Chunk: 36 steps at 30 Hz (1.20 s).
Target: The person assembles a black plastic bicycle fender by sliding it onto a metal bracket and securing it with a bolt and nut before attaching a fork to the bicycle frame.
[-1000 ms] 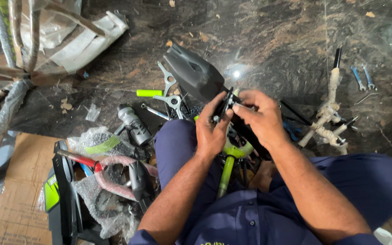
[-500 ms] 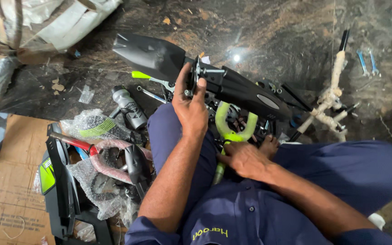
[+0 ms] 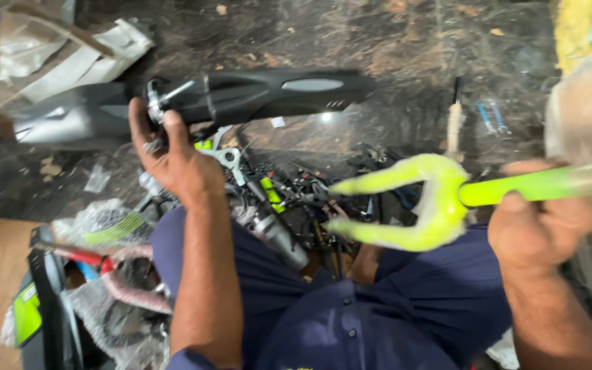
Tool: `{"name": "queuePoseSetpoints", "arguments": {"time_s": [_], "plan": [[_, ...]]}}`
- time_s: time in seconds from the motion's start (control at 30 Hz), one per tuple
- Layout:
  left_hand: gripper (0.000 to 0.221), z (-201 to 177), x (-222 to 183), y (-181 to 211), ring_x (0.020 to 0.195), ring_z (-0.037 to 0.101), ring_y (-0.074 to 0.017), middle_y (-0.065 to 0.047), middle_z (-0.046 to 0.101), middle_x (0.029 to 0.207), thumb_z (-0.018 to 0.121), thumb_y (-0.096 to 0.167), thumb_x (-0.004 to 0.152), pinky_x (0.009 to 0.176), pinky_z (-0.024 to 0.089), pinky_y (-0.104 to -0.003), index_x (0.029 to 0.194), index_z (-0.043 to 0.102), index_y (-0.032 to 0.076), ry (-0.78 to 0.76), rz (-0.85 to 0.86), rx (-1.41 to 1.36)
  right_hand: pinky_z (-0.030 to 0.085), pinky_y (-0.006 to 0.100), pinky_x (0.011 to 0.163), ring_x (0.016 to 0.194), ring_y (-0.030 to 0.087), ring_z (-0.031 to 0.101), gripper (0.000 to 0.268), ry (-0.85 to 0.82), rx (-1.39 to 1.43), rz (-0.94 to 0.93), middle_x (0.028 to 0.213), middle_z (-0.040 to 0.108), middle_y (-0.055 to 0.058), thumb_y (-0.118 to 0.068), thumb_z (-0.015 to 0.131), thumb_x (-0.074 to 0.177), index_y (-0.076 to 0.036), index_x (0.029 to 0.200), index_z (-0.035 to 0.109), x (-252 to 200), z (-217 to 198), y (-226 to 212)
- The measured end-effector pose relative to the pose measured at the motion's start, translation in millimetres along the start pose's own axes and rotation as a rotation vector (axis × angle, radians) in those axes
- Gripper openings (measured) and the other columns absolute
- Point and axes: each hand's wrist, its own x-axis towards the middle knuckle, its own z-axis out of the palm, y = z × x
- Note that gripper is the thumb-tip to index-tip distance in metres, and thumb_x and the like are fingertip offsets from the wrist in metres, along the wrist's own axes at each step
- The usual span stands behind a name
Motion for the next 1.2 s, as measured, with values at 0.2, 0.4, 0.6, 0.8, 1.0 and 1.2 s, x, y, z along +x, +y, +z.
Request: {"name": "queuePoseSetpoints", "arguments": {"time_s": [0.2,0.4,0.6,0.8,1.0,1.2], "plan": [[0.048,-14,-50,5,0.117,0.057,-0.0166,-0.010,0.061,0.135,0.073,0.005,0.102,0.103,0.048,-0.030,0.147,0.057,-0.002,-0.069,-0.103,0.320,0.041,0.030,0.074,0.080,0.018,0.056,0.032,0.229,0.211,0.007,0.096,0.066,0.010,-0.026,0.073,0.110,0.005,0.106,0.064,5,-15,2],[0.052,-6,-97,-5,0.118,0.061,-0.0147,-0.008,0.064,0.135,0.070,0.009,0.100,0.104,0.049,-0.029,0.147,0.053,-0.001,-0.191,-0.324,0.215,0.040,0.027,0.074,0.080,0.015,0.054,0.035,0.198,0.286,0.045,0.096,0.063,0.008,-0.026,0.076,0.109,0.006,0.109,0.063,18,-8,-4],[0.051,-8,-96,-6,0.122,0.061,-0.0151,-0.010,0.064,0.138,0.069,0.007,0.102,0.108,0.049,-0.030,0.149,0.052,-0.001,-0.217,-0.259,0.283,0.038,0.023,0.074,0.079,0.012,0.052,0.038,0.183,0.326,0.085,0.095,0.061,0.006,-0.027,0.079,0.108,0.007,0.112,0.063,30,6,-4],[0.052,-28,-66,1,0.116,0.063,-0.0145,-0.010,0.066,0.132,0.070,0.002,0.101,0.103,0.052,-0.029,0.149,0.052,-0.001,-0.146,-0.247,0.189,0.037,0.021,0.073,0.079,0.010,0.051,0.040,0.216,0.311,0.135,0.094,0.062,0.004,-0.030,0.082,0.108,0.006,0.112,0.065,43,20,8],[0.051,-25,-74,8,0.122,0.063,-0.0161,-0.010,0.065,0.136,0.072,0.009,0.102,0.108,0.051,-0.031,0.149,0.053,0.000,-0.221,-0.243,0.268,0.038,0.021,0.072,0.082,0.008,0.052,0.039,0.170,0.348,0.206,0.094,0.061,0.001,-0.030,0.082,0.108,0.004,0.116,0.065,33,46,25],[0.050,1,-108,2,0.124,0.062,-0.0196,-0.010,0.065,0.137,0.071,0.021,0.102,0.107,0.049,-0.033,0.146,0.057,0.004,-0.325,-0.248,0.443,0.041,0.022,0.075,0.082,0.007,0.052,0.040,0.056,0.317,0.263,0.093,0.060,0.000,-0.032,0.080,0.107,0.004,0.117,0.065,18,83,30]]}}
